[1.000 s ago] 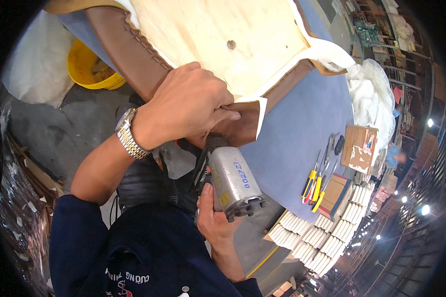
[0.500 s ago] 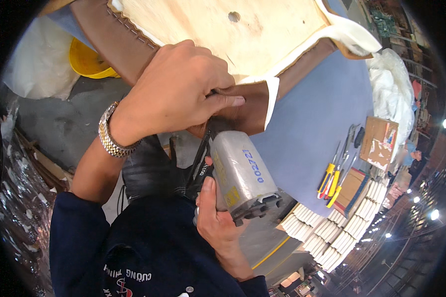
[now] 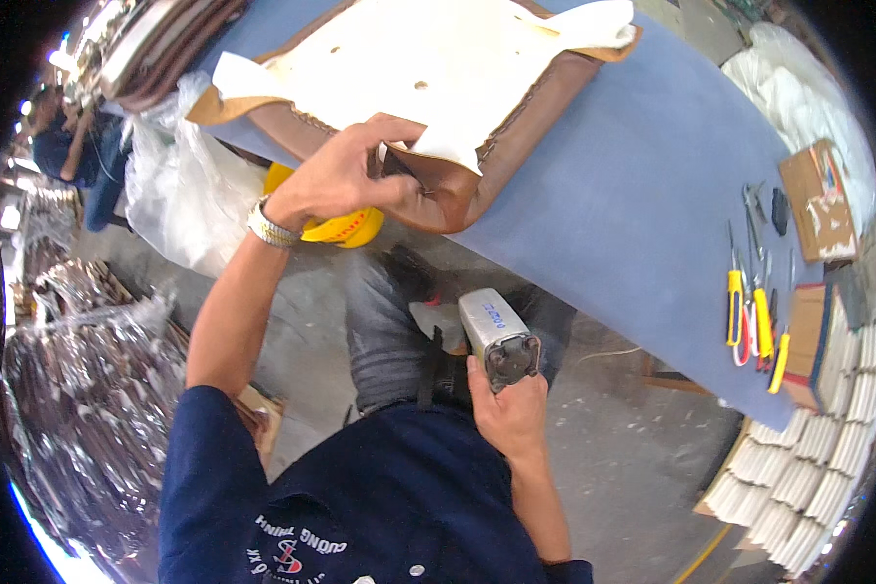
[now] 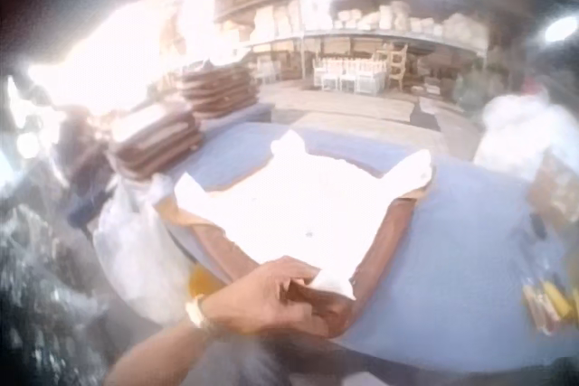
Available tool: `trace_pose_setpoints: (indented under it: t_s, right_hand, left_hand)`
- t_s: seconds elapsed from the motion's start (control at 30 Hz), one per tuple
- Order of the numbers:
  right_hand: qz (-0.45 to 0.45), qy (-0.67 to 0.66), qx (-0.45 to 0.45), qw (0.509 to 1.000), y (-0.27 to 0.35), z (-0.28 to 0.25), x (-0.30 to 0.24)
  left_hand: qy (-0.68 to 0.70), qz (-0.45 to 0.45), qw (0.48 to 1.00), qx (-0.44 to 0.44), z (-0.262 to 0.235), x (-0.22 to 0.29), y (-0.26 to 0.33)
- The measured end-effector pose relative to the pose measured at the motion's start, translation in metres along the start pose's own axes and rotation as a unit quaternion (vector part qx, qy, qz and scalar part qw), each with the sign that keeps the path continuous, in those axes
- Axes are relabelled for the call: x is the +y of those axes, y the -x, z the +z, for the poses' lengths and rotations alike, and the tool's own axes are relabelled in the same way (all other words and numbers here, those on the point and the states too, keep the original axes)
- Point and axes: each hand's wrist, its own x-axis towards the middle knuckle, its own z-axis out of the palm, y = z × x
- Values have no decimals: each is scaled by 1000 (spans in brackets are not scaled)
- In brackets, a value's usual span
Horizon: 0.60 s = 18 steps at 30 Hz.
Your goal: The person staples brown fabric onto a wooden frame using a pneumatic staple gun and a yellow-handled screwdriver. They repeatedly pull the fabric taut, staple it in place, and trim excess material along the edges of the frame.
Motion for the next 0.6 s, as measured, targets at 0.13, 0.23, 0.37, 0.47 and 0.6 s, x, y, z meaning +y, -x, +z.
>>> trace_pose_setpoints:
  t_s: [0.13,0.23,0.37,0.47,0.6]
  right_hand:
    - [37,11,-46,998,9,5,21]
    - [-42,-5,-39,998,12,1,27]
    - [-70,-13,-16,997,15,-2,31]
    - [-31,3,-16,999,14,-9,39]
    - [-16,-6,-7,1000,8,-15,41]
  left_hand:
    - [-241,29,970,-8,31,23,-13]
    - [95,-156,983,30,32,34,-4]
    - [142,-127,980,57,24,1,29]
    - [125,-99,987,-11,9,7,18]
    - [-98,-2,994,-51,4,8,12]
